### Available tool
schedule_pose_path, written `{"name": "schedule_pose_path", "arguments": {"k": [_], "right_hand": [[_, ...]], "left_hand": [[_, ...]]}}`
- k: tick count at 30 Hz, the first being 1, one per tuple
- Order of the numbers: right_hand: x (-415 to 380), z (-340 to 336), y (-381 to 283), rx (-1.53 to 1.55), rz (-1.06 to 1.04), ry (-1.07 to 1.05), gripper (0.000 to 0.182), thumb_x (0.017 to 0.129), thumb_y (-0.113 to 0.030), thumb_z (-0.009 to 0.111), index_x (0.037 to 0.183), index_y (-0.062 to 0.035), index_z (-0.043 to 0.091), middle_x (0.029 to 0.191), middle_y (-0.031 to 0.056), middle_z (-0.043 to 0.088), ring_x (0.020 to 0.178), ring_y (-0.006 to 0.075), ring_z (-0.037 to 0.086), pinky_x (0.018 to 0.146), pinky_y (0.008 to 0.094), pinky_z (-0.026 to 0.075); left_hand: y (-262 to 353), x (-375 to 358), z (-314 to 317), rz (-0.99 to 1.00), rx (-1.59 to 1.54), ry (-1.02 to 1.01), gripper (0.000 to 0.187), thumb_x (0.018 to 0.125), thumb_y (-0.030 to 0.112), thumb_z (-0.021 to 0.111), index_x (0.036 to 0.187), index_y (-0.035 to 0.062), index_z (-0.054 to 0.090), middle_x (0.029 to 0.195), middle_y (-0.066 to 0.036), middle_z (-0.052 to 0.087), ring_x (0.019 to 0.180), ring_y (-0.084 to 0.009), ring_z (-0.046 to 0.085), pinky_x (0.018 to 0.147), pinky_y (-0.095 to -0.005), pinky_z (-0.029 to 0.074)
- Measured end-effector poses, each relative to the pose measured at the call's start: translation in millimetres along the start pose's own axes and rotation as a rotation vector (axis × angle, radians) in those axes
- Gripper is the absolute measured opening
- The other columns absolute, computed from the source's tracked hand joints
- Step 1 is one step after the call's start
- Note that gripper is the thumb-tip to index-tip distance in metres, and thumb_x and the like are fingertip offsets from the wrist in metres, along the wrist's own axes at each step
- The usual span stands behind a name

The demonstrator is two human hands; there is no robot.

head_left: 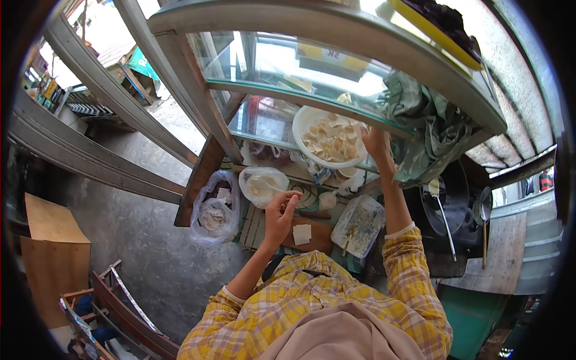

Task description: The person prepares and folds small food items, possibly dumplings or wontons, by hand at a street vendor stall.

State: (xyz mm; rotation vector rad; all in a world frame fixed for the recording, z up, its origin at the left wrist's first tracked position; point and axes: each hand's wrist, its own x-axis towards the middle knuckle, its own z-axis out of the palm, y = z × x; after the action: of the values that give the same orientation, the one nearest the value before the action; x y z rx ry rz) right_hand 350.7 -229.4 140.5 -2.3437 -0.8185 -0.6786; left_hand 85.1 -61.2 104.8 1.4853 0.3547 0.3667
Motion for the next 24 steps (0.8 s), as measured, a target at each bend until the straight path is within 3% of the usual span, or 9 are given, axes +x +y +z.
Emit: {"name": "schedule_pose_path", "arguments": {"k": [4,6,7,8,10,13,16,19,24], "right_hand": [[-54,-59,-58,0.317,-0.014,-0.018,0.034,0.07,0.002,0.06,0.103,-0.0035,0.056,0.088,0.0131,0.055,0.08,0.0315,0.052,0.072,0.0378,0.042],[-104,-81,-73,0.372,0.098,-0.147,0.035,0.071,0.002,0.06,0.104,-0.0047,0.055,0.085,0.0129,0.053,0.077,0.0298,0.052,0.071,0.0349,0.042],[-128,-90,-74,0.374,0.195,-0.312,0.035,0.071,0.001,0.06,0.106,-0.0053,0.055,0.084,0.0126,0.053,0.077,0.0293,0.052,0.07,0.0354,0.042],[-153,-99,-72,0.377,0.295,-0.475,0.036,0.072,0.001,0.059,0.107,-0.006,0.055,0.084,0.0123,0.052,0.077,0.0288,0.053,0.069,0.0358,0.043],[-209,-106,-67,0.291,0.475,-0.676,0.039,0.074,0.0,0.059,0.111,-0.0093,0.054,0.084,0.0119,0.052,0.081,0.0284,0.055,0.069,0.0376,0.044],[-260,-114,-75,0.152,0.568,-0.921,0.04,0.075,-0.005,0.062,0.114,-0.013,0.053,0.085,0.012,0.054,0.082,0.0295,0.056,0.069,0.0397,0.045],[-298,-100,-79,0.158,0.45,-0.793,0.041,0.073,-0.012,0.067,0.112,-0.0159,0.056,0.077,0.0078,0.053,0.07,0.025,0.057,0.061,0.035,0.045],[-309,-85,-79,0.137,0.475,-0.664,0.035,0.076,-0.017,0.067,0.11,-0.0143,0.058,0.078,0.009,0.057,0.07,0.028,0.058,0.062,0.0391,0.047],[-319,-72,-76,0.314,0.681,-0.352,0.017,0.081,-0.017,0.064,0.096,-0.0087,0.063,0.071,0.0079,0.059,0.061,0.0212,0.059,0.053,0.0333,0.044]], "left_hand": [[-38,-10,0,-0.057,0.321,-0.146,0.016,0.085,0.016,0.06,0.094,0.004,0.064,0.088,-0.005,0.063,0.073,-0.0116,0.058,0.067,-0.0251,0.046],[-66,-18,-2,0.036,0.475,-0.198,0.015,0.081,0.015,0.062,0.091,0.0042,0.064,0.081,-0.006,0.06,0.072,-0.017,0.058,0.063,-0.0288,0.046],[-85,-24,-4,0.085,0.551,-0.228,0.015,0.079,0.015,0.063,0.089,0.0042,0.064,0.078,-0.007,0.059,0.071,-0.0197,0.058,0.061,-0.0306,0.046],[-115,-30,-9,0.105,0.654,-0.258,0.024,0.074,0.018,0.068,0.095,0.0076,0.062,0.083,-0.006,0.057,0.082,-0.0234,0.056,0.069,-0.0372,0.045],[-131,-40,-13,0.194,0.933,-0.316,0.038,0.069,0.024,0.071,0.102,0.01,0.06,0.092,-0.004,0.055,0.09,-0.0234,0.052,0.074,-0.0401,0.042],[-141,-47,-9,0.264,1.147,-0.404,0.055,0.063,0.031,0.075,0.111,0.0122,0.055,0.101,-0.003,0.051,0.098,-0.0233,0.047,0.08,-0.0431,0.036],[-151,-53,-5,0.301,1.254,-0.482,0.063,0.059,0.034,0.077,0.114,0.0121,0.053,0.103,-0.004,0.049,0.1,-0.023,0.045,0.081,-0.0438,0.035],[-157,-54,0,0.318,1.282,-0.492,0.062,0.06,0.032,0.077,0.113,0.0114,0.054,0.102,-0.005,0.05,0.098,-0.0234,0.047,0.081,-0.0435,0.035],[-175,-55,-3,0.263,1.105,-0.512,0.053,0.061,0.023,0.076,0.108,0.0089,0.056,0.101,-0.007,0.052,0.095,-0.025,0.052,0.079,-0.0415,0.04]]}}
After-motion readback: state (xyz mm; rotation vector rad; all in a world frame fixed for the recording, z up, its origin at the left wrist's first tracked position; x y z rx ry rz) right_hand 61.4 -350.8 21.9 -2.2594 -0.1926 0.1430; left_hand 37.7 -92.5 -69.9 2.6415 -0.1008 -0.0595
